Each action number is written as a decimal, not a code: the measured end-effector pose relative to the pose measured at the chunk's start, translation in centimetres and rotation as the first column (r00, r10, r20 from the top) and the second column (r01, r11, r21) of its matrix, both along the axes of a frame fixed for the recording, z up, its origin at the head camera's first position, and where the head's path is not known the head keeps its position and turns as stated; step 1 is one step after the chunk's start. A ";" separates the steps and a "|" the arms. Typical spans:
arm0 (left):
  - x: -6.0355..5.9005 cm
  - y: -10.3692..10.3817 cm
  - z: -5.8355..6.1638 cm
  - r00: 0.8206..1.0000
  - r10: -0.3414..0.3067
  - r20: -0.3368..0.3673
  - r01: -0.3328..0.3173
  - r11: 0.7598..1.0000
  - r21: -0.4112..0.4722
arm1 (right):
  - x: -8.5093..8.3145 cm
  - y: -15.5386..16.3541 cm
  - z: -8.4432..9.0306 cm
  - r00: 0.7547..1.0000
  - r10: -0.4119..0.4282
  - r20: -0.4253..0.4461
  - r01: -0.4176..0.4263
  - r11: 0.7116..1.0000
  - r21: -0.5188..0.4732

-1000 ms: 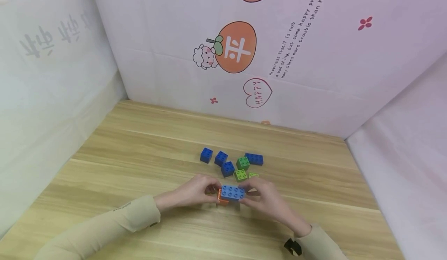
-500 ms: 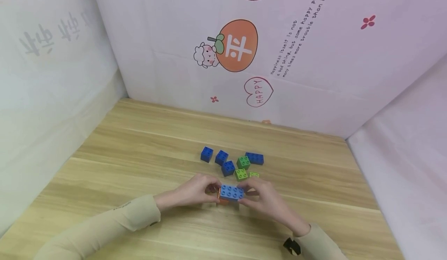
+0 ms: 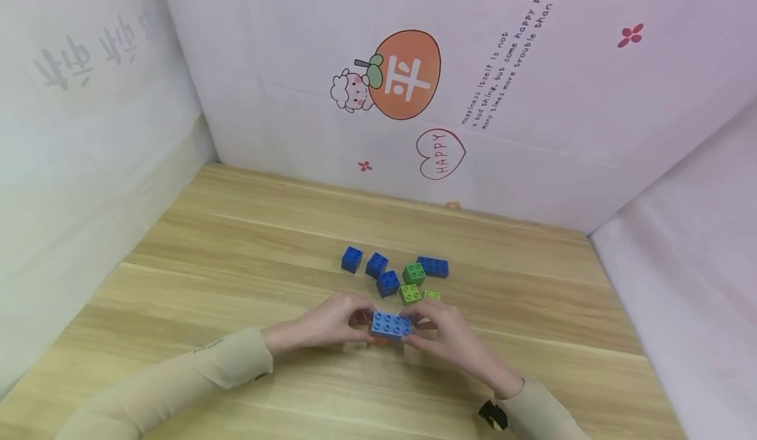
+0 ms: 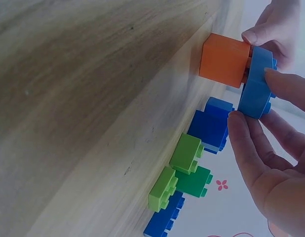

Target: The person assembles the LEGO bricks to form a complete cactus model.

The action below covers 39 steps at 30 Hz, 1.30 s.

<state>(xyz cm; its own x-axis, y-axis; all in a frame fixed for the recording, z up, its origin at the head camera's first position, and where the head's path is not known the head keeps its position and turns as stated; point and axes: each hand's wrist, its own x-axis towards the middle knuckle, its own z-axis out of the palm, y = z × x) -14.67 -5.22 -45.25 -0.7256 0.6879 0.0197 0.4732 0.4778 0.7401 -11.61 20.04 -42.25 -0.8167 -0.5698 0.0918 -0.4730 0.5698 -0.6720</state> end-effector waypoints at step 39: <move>0.3 0.3 0.1 1.000 0.024 -0.017 -0.024 1.000 -0.017 | 0.5 -0.6 -0.6 0.999 -0.012 -0.040 0.011 1.000 -0.008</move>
